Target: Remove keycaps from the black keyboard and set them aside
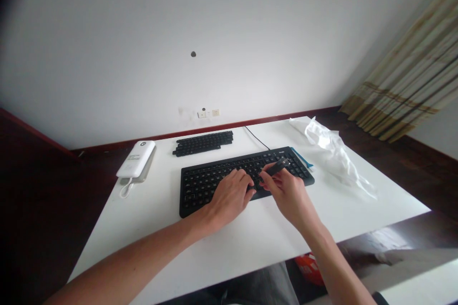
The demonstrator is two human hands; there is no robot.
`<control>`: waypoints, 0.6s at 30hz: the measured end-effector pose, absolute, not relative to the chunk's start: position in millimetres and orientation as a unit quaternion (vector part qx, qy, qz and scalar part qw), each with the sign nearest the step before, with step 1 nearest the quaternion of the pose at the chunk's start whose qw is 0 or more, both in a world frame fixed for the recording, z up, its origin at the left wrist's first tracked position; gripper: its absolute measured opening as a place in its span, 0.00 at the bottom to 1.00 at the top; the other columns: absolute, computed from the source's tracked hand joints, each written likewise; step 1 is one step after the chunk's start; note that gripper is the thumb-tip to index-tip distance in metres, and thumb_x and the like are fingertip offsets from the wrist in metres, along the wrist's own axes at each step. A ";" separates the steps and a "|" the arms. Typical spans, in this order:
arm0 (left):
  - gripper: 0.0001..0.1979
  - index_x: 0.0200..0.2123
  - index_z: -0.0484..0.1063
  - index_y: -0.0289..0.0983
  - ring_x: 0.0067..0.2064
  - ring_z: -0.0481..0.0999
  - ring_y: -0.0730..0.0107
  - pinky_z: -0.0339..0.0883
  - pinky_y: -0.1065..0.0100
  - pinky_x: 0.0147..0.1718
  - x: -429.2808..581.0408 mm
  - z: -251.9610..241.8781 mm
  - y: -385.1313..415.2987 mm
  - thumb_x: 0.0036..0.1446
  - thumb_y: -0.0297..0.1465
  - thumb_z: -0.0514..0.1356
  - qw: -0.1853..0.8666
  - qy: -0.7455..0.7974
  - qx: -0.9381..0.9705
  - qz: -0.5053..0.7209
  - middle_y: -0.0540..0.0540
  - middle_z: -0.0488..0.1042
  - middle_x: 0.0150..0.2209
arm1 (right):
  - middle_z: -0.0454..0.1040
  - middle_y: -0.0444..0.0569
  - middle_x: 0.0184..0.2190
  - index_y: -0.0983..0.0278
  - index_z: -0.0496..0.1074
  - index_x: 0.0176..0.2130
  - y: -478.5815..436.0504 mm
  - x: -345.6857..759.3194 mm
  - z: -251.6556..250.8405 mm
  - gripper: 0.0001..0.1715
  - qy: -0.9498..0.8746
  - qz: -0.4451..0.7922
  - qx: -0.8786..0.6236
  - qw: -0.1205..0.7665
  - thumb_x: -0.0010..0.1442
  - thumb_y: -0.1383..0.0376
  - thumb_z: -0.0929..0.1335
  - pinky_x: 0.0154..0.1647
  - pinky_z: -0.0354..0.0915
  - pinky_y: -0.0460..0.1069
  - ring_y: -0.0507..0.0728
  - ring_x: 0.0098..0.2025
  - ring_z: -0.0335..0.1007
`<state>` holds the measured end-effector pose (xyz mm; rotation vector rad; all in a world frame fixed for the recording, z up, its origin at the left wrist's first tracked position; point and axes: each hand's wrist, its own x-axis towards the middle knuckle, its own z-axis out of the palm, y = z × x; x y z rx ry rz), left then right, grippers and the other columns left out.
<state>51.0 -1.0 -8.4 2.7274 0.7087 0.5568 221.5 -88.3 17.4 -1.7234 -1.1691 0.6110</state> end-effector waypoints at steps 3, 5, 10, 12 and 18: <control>0.06 0.44 0.71 0.37 0.48 0.73 0.60 0.70 0.59 0.49 50.8 -8.5 -1.5 0.67 0.32 0.63 0.135 0.246 0.941 0.191 0.46 0.74 0.45 | 0.84 0.51 0.35 0.57 0.74 0.42 -87.1 219.7 18.5 0.17 -0.486 0.241 -0.707 0.453 0.65 0.47 0.71 0.40 0.83 0.56 0.67 0.38 0.85; 0.06 0.44 0.71 0.37 0.48 0.73 0.60 0.70 0.59 0.49 51.1 -9.5 -1.5 0.67 0.32 0.63 0.135 0.245 0.941 0.192 0.46 0.74 0.45 | 0.84 0.51 0.36 0.58 0.74 0.44 -84.6 220.8 16.8 0.18 -0.483 0.258 -0.705 0.451 0.66 0.47 0.71 0.42 0.82 0.56 0.66 0.39 0.85; 0.06 0.44 0.71 0.36 0.48 0.72 0.59 0.70 0.58 0.50 52.4 -11.9 -1.0 0.67 0.32 0.63 0.122 0.244 0.944 0.188 0.44 0.74 0.45 | 0.83 0.51 0.37 0.60 0.73 0.45 -75.2 229.1 12.8 0.23 -0.462 0.328 -0.680 0.465 0.65 0.44 0.72 0.44 0.83 0.57 0.65 0.40 0.85; 0.06 0.44 0.71 0.36 0.48 0.72 0.58 0.70 0.58 0.50 52.8 -11.9 -1.1 0.67 0.32 0.63 0.123 0.247 0.943 0.187 0.44 0.74 0.45 | 0.83 0.51 0.37 0.60 0.72 0.44 -72.9 231.5 12.4 0.26 -0.453 0.350 -0.667 0.477 0.62 0.42 0.73 0.44 0.83 0.57 0.64 0.40 0.85; 0.06 0.44 0.71 0.36 0.48 0.72 0.58 0.70 0.58 0.50 52.7 -11.5 -2.6 0.68 0.32 0.62 0.134 0.260 0.939 0.182 0.44 0.74 0.45 | 0.83 0.52 0.39 0.61 0.72 0.47 -76.3 229.0 10.9 0.28 -0.463 0.352 -0.649 0.490 0.63 0.42 0.72 0.47 0.82 0.57 0.64 0.42 0.84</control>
